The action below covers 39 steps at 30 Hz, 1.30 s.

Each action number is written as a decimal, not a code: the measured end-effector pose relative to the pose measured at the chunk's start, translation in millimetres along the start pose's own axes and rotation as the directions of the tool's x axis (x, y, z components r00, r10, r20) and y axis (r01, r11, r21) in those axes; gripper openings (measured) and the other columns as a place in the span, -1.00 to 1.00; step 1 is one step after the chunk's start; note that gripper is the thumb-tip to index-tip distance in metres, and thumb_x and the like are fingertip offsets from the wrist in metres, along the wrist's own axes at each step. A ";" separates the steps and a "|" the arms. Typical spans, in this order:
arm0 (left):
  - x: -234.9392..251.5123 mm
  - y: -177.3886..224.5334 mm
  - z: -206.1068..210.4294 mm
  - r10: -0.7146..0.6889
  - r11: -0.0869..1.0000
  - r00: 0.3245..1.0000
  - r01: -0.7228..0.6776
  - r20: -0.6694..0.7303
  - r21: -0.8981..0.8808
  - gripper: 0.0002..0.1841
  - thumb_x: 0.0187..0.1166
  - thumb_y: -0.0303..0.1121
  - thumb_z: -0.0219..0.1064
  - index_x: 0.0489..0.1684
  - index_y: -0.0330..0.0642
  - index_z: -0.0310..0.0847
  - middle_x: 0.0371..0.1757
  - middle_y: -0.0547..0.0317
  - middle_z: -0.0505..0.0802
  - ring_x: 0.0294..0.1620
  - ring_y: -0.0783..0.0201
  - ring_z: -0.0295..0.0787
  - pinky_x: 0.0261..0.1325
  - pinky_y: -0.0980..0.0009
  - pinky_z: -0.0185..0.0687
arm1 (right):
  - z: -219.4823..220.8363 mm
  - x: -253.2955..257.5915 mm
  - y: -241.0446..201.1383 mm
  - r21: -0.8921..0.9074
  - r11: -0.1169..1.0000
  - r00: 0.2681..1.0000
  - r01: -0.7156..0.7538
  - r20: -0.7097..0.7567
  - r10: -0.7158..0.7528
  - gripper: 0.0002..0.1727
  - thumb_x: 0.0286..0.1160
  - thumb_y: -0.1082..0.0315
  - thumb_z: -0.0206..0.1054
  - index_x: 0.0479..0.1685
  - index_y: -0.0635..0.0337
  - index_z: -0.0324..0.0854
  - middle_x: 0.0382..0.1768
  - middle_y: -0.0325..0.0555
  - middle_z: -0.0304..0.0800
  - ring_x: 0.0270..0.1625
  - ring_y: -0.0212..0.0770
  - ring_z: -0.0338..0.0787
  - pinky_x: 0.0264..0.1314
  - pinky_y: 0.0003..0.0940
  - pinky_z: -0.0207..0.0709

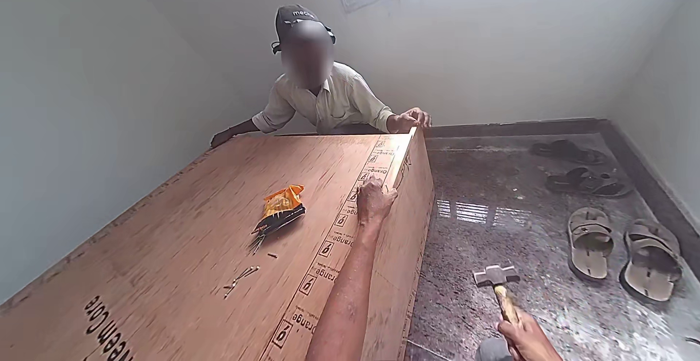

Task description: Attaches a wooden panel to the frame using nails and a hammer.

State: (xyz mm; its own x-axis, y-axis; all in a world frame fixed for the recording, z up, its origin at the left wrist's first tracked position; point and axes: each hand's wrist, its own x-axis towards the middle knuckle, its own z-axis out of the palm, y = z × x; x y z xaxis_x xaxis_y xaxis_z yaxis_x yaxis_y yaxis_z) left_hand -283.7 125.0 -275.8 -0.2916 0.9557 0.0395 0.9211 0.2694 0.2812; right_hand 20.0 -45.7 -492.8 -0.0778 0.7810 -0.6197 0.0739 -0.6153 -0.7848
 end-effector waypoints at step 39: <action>2.3 -2.7 4.6 0.051 0.998 0.993 -0.055 -0.104 -0.035 -0.64 0.48 -0.13 0.54 -0.34 -0.34 0.77 -0.05 -0.16 0.83 0.03 -0.14 0.76 0.16 -0.20 0.57 | 45.8 -4.6 -81.4 0.248 0.924 0.942 0.290 0.094 -0.321 -0.81 0.32 0.37 0.41 -0.22 0.17 0.49 -0.74 -0.24 0.49 -0.83 -0.33 0.48 -0.76 -0.45 0.47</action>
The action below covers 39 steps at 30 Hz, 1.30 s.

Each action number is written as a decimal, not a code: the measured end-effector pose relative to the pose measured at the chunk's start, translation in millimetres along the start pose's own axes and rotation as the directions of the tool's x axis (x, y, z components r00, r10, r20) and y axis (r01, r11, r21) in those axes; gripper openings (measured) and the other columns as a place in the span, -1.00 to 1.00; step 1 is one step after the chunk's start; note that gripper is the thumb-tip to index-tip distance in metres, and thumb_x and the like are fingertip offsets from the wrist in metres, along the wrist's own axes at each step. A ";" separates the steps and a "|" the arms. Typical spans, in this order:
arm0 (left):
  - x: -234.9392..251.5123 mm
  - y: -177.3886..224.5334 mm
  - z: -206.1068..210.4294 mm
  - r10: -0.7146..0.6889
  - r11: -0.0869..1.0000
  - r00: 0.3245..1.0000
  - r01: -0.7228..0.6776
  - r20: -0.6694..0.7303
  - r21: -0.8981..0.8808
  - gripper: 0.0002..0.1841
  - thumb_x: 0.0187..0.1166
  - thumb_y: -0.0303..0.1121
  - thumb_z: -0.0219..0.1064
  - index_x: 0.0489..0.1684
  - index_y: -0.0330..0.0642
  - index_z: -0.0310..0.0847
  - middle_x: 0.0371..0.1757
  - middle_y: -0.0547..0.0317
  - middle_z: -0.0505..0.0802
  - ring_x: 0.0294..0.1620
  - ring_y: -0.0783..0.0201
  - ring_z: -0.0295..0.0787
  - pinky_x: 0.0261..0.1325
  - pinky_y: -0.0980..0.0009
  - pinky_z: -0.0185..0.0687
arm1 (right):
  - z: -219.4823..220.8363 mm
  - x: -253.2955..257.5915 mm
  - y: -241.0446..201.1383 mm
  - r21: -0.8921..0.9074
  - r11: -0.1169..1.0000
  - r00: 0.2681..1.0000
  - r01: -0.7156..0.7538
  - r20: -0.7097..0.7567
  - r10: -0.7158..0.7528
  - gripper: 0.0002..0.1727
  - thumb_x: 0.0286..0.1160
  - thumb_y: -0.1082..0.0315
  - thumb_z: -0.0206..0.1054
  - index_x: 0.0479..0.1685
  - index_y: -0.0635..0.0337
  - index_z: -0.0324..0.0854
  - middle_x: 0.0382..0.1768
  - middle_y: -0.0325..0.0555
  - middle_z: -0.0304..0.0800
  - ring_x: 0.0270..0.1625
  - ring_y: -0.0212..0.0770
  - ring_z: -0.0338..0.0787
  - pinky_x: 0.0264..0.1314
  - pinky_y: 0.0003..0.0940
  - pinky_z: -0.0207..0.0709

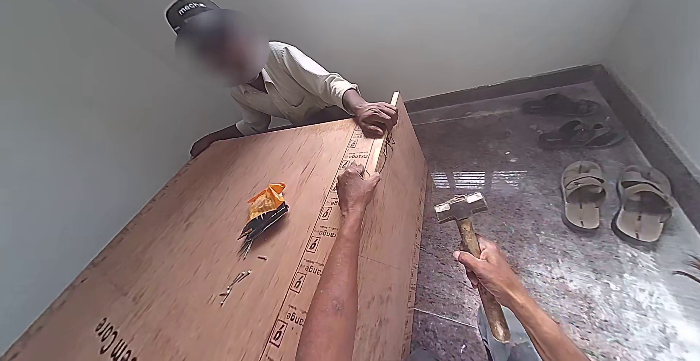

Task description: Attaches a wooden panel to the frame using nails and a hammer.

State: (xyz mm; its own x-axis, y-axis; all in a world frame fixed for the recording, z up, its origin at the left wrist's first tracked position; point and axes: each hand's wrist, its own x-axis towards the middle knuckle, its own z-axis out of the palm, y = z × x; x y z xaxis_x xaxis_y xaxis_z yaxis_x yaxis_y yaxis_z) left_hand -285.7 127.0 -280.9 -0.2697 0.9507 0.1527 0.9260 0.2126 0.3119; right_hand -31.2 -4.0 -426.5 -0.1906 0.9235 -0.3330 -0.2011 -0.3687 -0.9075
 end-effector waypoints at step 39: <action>-2.6 -2.3 1.9 -0.003 1.000 1.000 0.003 -0.015 -0.018 -0.61 0.53 -0.11 0.51 -0.03 -0.34 0.83 0.31 -0.21 0.82 0.47 -0.18 0.66 0.50 -0.24 0.44 | 64.1 42.7 -25.2 0.165 0.986 1.000 -0.022 -0.007 0.024 -0.83 0.39 0.60 0.30 -0.15 0.27 0.42 -0.70 -0.21 0.49 -0.83 -0.36 0.50 -0.77 -0.48 0.51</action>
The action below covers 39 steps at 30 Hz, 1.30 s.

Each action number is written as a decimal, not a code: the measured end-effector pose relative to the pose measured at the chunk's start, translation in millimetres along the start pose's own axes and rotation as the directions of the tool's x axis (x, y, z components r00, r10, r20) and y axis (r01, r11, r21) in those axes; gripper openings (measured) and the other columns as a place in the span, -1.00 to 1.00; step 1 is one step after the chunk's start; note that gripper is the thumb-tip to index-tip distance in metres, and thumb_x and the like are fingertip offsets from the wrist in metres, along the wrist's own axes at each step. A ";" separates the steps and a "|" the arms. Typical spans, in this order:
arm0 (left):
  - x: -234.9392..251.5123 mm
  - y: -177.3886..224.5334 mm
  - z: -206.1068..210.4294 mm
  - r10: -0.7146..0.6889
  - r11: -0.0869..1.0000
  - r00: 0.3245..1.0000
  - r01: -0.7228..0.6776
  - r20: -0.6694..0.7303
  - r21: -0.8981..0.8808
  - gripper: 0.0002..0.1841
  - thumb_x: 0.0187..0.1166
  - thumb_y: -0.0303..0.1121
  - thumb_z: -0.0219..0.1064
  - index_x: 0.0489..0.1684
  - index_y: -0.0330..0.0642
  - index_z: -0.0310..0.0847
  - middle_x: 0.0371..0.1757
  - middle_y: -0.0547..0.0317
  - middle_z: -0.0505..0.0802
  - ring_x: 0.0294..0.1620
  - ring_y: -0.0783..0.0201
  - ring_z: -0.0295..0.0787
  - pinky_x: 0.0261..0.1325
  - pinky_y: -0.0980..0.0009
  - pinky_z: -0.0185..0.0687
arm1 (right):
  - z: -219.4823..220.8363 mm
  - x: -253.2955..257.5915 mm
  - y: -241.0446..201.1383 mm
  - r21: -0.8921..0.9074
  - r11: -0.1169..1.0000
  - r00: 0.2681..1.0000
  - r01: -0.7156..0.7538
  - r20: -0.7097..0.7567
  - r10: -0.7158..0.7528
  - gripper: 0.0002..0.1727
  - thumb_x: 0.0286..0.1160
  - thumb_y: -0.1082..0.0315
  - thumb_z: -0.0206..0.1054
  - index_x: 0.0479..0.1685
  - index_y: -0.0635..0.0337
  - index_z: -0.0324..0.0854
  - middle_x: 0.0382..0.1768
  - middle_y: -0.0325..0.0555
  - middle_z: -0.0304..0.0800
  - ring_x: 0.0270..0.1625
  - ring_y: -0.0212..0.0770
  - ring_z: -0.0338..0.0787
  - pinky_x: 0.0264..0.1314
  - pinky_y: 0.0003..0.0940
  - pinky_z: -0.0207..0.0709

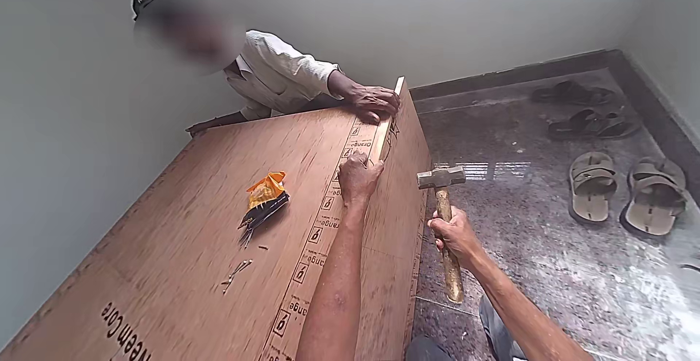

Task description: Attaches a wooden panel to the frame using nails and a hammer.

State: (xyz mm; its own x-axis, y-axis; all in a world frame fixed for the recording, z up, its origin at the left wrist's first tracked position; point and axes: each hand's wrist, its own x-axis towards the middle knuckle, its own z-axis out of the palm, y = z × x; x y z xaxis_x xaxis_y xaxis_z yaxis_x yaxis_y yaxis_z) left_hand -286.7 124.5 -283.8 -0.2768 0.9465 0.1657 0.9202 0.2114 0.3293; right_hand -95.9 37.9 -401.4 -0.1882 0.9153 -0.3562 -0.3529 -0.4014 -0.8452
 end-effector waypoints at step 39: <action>-6.5 0.6 2.1 0.081 0.996 0.997 -0.081 0.005 0.045 -0.60 0.59 -0.13 0.43 -0.15 -0.44 0.75 0.16 -0.33 0.81 0.28 -0.29 0.73 0.35 -0.26 0.54 | 21.4 46.3 -87.2 -0.596 0.266 0.384 0.757 0.077 -0.920 -0.82 0.43 0.31 0.32 -0.26 0.26 0.53 -0.66 -0.28 0.51 -0.68 -0.47 0.49 -0.63 -0.51 0.40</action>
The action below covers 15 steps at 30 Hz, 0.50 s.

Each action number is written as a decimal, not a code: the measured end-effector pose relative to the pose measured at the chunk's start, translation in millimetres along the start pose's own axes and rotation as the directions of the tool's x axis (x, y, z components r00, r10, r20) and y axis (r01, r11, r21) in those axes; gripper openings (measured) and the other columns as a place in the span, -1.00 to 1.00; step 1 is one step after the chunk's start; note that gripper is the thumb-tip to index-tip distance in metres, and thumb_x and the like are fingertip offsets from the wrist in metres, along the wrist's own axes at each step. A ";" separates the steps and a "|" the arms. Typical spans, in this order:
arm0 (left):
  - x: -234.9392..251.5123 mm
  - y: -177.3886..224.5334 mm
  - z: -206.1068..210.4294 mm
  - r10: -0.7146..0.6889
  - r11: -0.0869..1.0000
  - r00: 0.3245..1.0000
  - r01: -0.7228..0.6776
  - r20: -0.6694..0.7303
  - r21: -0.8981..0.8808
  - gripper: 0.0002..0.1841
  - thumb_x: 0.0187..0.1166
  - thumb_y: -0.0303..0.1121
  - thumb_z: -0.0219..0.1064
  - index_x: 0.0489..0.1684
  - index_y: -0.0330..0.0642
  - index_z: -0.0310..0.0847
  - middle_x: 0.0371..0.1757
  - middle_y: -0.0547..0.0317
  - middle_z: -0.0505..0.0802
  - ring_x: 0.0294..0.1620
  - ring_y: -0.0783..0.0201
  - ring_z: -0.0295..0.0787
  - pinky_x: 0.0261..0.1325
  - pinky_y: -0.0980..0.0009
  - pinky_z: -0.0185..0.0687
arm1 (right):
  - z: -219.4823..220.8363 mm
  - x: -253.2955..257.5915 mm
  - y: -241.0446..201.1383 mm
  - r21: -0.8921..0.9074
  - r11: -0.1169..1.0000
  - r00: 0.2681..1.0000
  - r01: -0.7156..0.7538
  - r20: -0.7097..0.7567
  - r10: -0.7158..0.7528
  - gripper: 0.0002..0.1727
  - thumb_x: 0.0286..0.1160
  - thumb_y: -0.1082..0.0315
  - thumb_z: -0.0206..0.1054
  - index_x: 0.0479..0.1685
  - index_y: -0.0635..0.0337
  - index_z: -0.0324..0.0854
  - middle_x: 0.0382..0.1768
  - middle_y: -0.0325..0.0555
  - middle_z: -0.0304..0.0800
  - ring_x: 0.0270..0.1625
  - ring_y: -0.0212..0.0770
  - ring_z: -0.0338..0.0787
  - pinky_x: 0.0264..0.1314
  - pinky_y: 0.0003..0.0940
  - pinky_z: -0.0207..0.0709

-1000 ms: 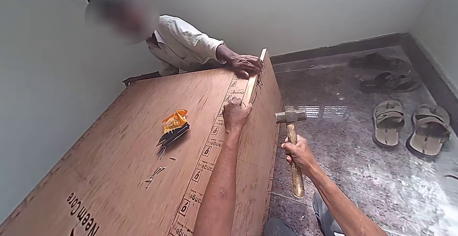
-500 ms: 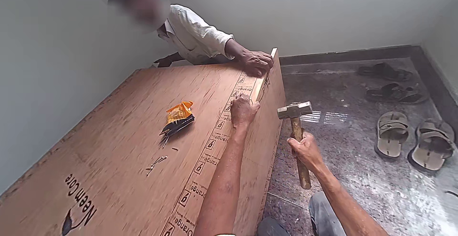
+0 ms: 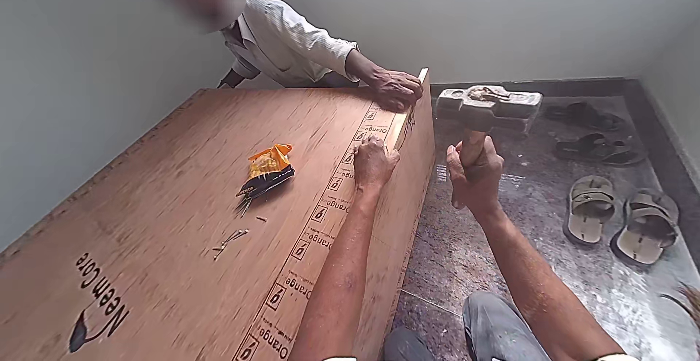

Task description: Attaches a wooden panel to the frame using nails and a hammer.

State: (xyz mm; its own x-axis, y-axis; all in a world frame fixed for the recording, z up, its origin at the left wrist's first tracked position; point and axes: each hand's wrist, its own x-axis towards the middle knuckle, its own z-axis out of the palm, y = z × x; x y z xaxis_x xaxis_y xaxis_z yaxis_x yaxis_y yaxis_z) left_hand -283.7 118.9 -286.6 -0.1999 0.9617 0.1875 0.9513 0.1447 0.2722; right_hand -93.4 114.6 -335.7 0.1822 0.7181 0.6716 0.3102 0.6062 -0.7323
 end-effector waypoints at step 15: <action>11.3 -1.4 3.2 -0.031 0.999 0.998 0.029 0.047 0.042 -0.55 0.59 -0.06 0.39 -0.19 -0.42 0.75 0.16 -0.27 0.81 0.31 -0.19 0.72 0.41 -0.16 0.53 | -0.9 -11.6 13.1 0.022 0.985 0.983 -0.174 0.065 0.172 -0.84 0.48 0.28 0.31 -0.22 0.17 0.51 -0.64 -0.34 0.54 -0.69 -0.46 0.56 -0.62 -0.44 0.53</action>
State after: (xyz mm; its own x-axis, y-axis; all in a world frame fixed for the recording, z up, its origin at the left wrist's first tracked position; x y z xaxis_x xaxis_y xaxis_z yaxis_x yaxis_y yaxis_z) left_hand -286.5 130.4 -287.9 -0.2178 0.9667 0.1341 0.9541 0.1819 0.2380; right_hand -90.6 113.9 -353.0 0.1722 0.8321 0.5272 0.2531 0.4798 -0.8401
